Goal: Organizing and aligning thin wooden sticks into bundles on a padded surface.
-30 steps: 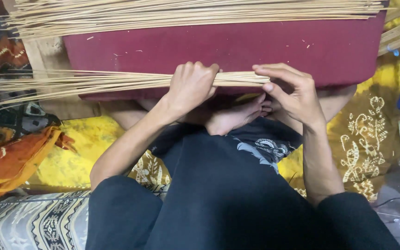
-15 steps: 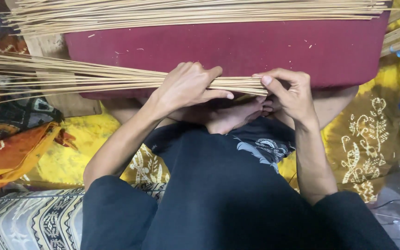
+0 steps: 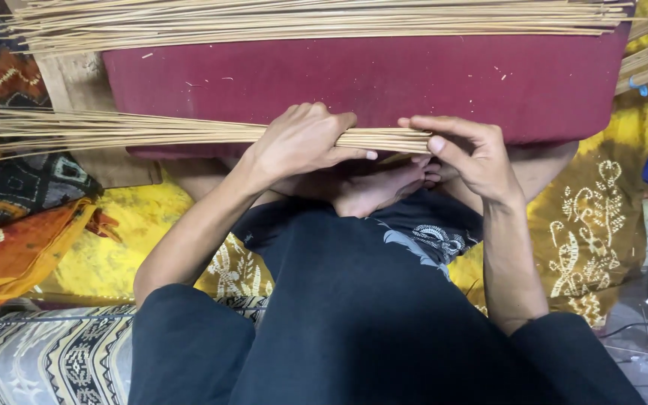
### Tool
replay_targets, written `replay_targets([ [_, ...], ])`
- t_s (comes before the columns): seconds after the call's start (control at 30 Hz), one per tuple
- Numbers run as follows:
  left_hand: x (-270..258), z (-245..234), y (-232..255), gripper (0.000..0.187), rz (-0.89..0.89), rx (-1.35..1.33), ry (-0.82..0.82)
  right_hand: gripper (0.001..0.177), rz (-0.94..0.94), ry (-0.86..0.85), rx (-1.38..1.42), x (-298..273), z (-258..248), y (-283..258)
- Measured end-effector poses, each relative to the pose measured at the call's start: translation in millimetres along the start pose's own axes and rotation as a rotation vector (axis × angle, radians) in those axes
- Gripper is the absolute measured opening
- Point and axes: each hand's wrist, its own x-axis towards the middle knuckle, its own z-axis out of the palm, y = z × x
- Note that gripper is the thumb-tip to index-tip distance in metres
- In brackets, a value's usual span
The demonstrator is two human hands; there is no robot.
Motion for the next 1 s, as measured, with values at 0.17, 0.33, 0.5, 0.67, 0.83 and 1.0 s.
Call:
replay_targets([
  [0.17,3.4,15.0,-16.6,0.041,0.027,0.155,0.062,0.043,0.053,-0.06,0.109,9.3,-9.7,7.9],
  [0.33,10.9,42.2,-33.5,0.026,0.083,0.386,0.231,0.056,0.011,-0.092,0.134,11.0,-15.5,12.7],
  [0.5,18.4,60.7,-29.7,0.009,0.118,0.463,0.442,0.101,0.087,0.055,0.283,16.1,-6.0,37.8],
  [0.67,27.5,59.1,2.3,0.009,0.112,0.606,0.572,0.078,-0.128,0.224,0.256,26.0,31.6,8.1],
  [0.83,34.1,55.9,6.6,0.007,0.1,0.631,0.631,0.084,-0.198,0.242,0.123,34.0,25.2,-3.6],
  [1.0,39.7,71.4,-10.0,0.009,0.077,0.607,0.526,0.091,-0.323,0.401,-0.641,33.3,29.5,-0.2],
])
